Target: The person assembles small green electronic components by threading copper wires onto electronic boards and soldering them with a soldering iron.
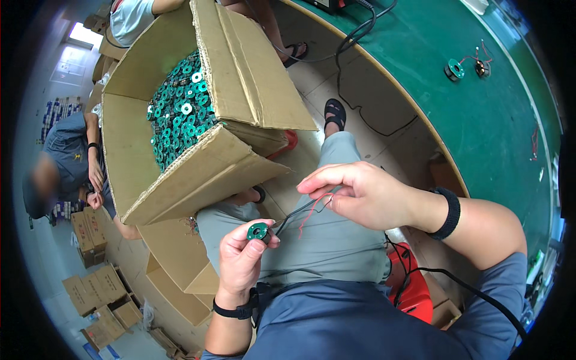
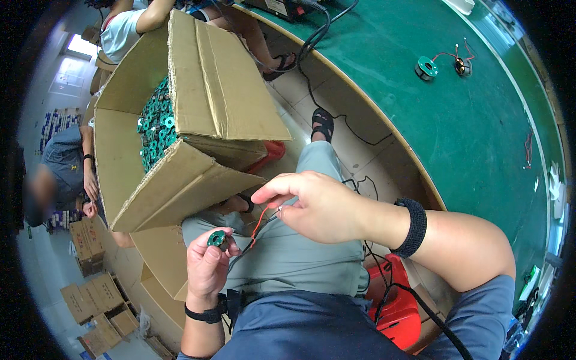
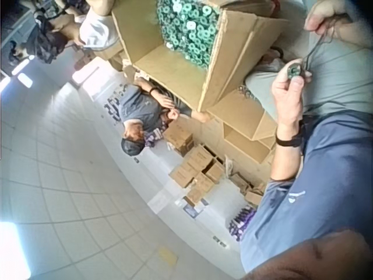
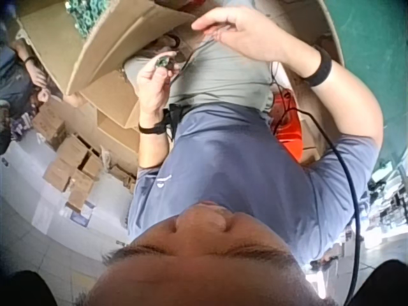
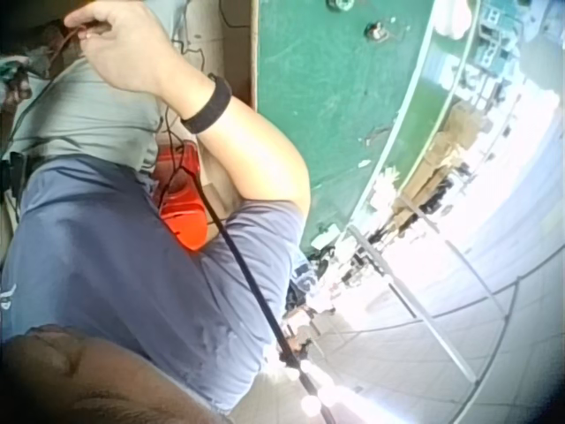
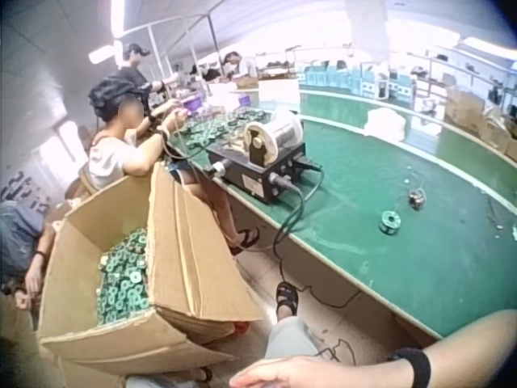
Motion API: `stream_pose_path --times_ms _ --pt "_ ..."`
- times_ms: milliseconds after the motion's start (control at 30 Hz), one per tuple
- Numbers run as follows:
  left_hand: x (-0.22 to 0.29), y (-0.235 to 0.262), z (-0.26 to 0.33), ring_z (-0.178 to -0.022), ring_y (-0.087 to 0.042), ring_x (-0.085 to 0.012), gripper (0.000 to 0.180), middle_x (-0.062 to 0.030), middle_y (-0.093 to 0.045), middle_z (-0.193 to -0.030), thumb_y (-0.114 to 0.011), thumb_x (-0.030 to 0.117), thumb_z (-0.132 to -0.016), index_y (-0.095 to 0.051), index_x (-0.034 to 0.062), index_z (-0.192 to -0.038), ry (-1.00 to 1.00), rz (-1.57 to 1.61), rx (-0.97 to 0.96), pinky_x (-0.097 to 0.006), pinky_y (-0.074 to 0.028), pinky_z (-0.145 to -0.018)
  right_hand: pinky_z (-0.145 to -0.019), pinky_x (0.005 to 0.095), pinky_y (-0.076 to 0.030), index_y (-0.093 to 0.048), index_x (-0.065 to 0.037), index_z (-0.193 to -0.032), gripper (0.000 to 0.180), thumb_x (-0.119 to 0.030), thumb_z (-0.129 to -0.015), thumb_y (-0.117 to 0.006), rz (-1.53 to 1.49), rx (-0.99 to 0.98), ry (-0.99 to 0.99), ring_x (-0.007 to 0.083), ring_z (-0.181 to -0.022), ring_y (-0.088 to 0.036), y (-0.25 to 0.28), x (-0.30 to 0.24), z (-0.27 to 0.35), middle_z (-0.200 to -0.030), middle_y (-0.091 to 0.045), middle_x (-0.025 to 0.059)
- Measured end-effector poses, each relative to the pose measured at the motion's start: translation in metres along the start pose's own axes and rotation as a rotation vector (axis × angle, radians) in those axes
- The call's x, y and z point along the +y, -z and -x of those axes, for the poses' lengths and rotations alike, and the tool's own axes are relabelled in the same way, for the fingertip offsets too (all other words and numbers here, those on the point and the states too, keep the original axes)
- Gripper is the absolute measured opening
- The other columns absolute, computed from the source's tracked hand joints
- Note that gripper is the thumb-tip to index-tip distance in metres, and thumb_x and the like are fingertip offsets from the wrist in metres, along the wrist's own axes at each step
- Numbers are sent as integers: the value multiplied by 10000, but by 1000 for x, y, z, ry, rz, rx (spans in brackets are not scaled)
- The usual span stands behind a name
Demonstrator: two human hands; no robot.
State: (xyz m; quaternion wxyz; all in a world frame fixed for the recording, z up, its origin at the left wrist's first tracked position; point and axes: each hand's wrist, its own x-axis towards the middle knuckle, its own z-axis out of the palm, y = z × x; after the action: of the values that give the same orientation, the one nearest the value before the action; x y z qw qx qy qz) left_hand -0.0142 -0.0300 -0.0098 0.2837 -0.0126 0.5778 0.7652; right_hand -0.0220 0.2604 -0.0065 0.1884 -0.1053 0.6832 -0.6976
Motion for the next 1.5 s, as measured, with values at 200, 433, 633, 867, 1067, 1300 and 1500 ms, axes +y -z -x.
stream_pose_path --times_ms 200,433,633,867,1067,1300,1500 --pt "0 -5 -2 -860 -661 -150 441 -86 -714 -958 -764 242 -909 -650 -40 -1228 17 -80 -14 -295 -531 -825 -986 310 -517 -627 22 -1252 360 103 -933 -481 -39 89 -10 172 -1104 -655 1 -8 0 -1207 -678 118" --pt "-4 -2 -4 -858 -661 -147 419 -82 -715 -956 -756 230 -916 -656 -34 -1226 31 -93 3 -288 -531 -821 -867 283 -536 -653 37 -1174 229 -64 -993 -556 -215 211 -161 133 -975 -660 0 -13 -4 -1066 -708 92" --pt "-6 -5 -2 -856 -660 -143 410 -77 -716 -959 -752 219 -919 -656 -33 -1227 52 -64 17 -287 -531 -824 -887 360 -516 -666 -24 -1128 259 -115 -885 -672 445 191 221 246 -992 -674 -8 -14 5 -1063 -694 120" --pt "-7 -16 -4 -859 -654 -130 401 -71 -717 -959 -756 225 -917 -662 -30 -1212 75 -61 -31 -273 -526 -819 -809 408 -504 -646 -64 -981 159 -157 -862 -698 685 32 297 298 -898 -640 -15 1 9 -919 -638 87" --pt "-8 -16 -10 -856 -646 -116 353 -61 -716 -961 -746 181 -921 -671 -22 -1200 82 -120 -20 -257 -518 -804 -691 437 -522 -601 -53 -887 102 -140 -892 -653 622 66 300 342 -796 -628 -13 -4 4 -843 -609 117" --pt "1 -26 -13 -888 -610 -47 304 7 -692 -1008 -719 45 -919 -673 -2 -1216 172 -271 -131 -216 -501 -791 -611 461 -530 -603 -65 -877 115 -178 -899 -615 731 45 251 336 -740 -673 -13 -9 3 -796 -641 124" --pt "-8 -27 -17 -895 -594 -47 324 8 -688 -1014 -730 64 -920 -670 2 -1232 123 -316 -165 -206 -488 -794 -632 448 -549 -605 -74 -852 94 -167 -855 -617 661 -51 341 327 -707 -681 -22 -16 11 -764 -662 123"
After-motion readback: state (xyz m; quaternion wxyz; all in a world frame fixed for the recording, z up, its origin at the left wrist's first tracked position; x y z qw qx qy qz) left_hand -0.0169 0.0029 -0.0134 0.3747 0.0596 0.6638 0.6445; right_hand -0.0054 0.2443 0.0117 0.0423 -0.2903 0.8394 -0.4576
